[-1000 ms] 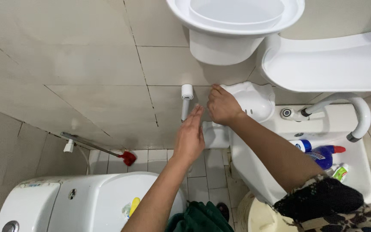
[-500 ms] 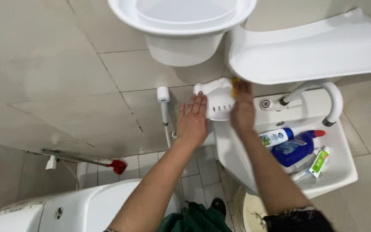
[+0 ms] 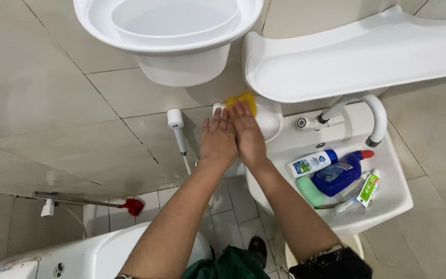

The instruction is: The person cleans a bathroom sink area using a yellow sponge. They wipe the sink basin, faucet, and surrounding wall tiles, then rinse the sponge under running water and continue wiping the sink and faucet.

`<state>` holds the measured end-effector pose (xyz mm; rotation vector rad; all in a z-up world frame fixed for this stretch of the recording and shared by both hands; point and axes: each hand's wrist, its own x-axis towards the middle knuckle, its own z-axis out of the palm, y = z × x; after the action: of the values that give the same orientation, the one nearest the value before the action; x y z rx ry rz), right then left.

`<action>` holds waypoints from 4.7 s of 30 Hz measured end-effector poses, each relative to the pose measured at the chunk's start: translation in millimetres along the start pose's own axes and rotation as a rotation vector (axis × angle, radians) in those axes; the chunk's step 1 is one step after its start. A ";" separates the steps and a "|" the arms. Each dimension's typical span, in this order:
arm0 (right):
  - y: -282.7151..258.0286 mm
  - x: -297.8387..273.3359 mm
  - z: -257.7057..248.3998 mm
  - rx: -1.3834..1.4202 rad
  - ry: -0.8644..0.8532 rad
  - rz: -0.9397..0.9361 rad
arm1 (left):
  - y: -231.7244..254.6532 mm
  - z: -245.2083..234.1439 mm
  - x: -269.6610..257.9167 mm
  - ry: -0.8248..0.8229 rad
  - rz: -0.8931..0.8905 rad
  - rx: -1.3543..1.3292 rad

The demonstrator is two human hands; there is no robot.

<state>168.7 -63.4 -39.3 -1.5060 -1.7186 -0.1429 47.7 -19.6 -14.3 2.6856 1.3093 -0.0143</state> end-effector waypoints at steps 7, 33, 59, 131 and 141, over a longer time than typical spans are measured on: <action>38.0 3.4 -21.9 -0.203 -0.080 0.029 | 1.6 -1.4 1.0 0.005 0.008 0.073; 115.2 -45.4 -24.9 1.322 0.208 1.080 | 6.6 3.0 2.2 0.022 -0.052 0.041; -24.8 -133.8 23.5 1.517 0.442 1.209 | -17.7 68.6 -99.0 0.549 -0.183 -0.592; 141.8 -243.1 261.3 -0.107 -0.063 0.193 | -57.7 346.9 -26.3 0.049 0.007 -0.286; 131.7 -256.3 247.1 -0.185 0.031 0.343 | -55.0 369.8 -15.7 0.138 0.020 -0.276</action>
<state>144.8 -83.4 -417.7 -1.9009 -1.4287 -0.1469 16.6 -51.0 -385.9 2.5012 1.2184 0.3345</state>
